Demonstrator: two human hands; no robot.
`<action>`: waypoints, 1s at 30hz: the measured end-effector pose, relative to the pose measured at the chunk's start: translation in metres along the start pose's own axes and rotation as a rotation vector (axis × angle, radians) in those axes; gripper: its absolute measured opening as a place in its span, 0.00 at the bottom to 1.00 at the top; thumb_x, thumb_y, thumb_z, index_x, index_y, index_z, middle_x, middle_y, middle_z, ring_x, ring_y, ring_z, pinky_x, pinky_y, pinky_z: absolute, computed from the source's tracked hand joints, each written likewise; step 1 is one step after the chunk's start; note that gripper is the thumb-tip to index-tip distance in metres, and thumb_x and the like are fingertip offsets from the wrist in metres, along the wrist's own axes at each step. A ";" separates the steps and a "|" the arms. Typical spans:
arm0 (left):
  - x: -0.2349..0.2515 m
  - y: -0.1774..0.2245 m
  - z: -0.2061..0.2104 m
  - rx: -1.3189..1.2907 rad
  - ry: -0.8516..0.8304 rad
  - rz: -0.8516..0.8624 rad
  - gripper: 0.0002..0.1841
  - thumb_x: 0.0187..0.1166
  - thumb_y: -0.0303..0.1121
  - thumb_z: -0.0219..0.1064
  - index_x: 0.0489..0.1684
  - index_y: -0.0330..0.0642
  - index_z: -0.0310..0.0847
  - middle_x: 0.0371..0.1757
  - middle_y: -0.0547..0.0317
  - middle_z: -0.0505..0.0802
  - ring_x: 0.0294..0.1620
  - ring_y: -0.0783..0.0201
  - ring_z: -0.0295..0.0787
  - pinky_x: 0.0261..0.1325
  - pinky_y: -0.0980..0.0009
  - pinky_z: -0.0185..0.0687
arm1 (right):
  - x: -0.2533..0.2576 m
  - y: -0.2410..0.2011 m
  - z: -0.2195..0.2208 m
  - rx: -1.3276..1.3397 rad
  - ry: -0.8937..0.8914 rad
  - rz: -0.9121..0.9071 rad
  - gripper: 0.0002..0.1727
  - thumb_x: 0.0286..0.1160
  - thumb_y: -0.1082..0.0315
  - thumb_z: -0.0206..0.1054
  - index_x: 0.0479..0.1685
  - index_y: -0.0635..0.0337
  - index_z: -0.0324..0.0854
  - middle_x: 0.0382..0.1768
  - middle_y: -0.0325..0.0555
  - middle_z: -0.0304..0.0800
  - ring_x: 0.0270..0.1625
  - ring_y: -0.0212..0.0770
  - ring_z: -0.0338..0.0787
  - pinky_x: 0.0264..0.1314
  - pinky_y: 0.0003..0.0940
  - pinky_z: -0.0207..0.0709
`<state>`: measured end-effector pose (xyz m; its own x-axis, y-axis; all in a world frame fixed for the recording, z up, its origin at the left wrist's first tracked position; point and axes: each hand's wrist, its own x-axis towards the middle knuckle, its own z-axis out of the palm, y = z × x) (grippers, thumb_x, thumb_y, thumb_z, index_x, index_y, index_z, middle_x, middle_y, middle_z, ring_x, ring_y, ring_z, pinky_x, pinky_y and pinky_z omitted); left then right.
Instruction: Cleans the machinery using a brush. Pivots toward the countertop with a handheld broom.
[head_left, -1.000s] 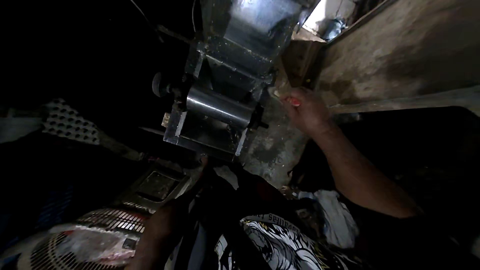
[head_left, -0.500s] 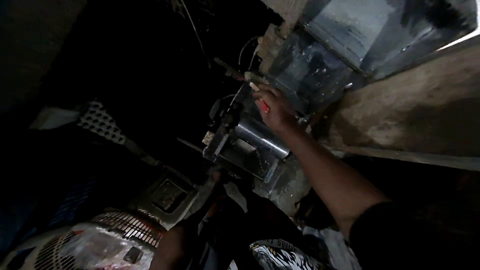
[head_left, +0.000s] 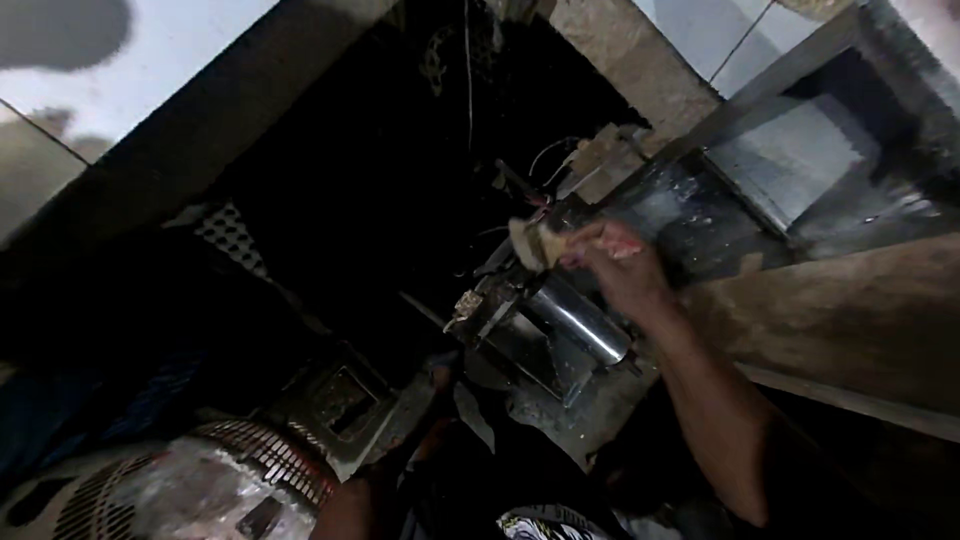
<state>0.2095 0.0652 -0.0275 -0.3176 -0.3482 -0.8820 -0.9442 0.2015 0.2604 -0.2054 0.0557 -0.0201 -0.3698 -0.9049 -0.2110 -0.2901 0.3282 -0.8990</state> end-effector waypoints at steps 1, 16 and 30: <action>0.000 -0.002 -0.001 -0.031 0.004 0.016 0.21 0.90 0.39 0.54 0.79 0.53 0.78 0.65 0.41 0.91 0.64 0.37 0.90 0.65 0.33 0.80 | -0.014 -0.001 0.013 -0.103 -0.087 -0.026 0.11 0.83 0.65 0.65 0.55 0.60 0.85 0.52 0.45 0.94 0.49 0.38 0.95 0.56 0.40 0.91; 0.000 -0.029 0.027 -0.092 -0.040 -0.036 0.20 0.91 0.45 0.55 0.77 0.58 0.81 0.64 0.45 0.92 0.66 0.42 0.89 0.70 0.38 0.78 | -0.110 0.040 0.140 -0.623 -0.252 0.007 0.15 0.83 0.61 0.65 0.63 0.51 0.87 0.76 0.50 0.79 0.71 0.49 0.85 0.71 0.50 0.83; 0.005 -0.047 0.051 -0.047 -0.002 0.010 0.20 0.88 0.46 0.58 0.77 0.63 0.80 0.60 0.47 0.94 0.60 0.41 0.92 0.62 0.33 0.82 | -0.156 0.111 0.105 -0.567 0.029 0.170 0.13 0.83 0.68 0.64 0.60 0.58 0.86 0.77 0.53 0.80 0.75 0.49 0.84 0.74 0.47 0.82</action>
<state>0.2570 0.1009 -0.0641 -0.3273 -0.3445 -0.8799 -0.9439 0.1621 0.2877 -0.0874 0.2050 -0.1276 -0.4739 -0.8219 -0.3160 -0.6484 0.5685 -0.5063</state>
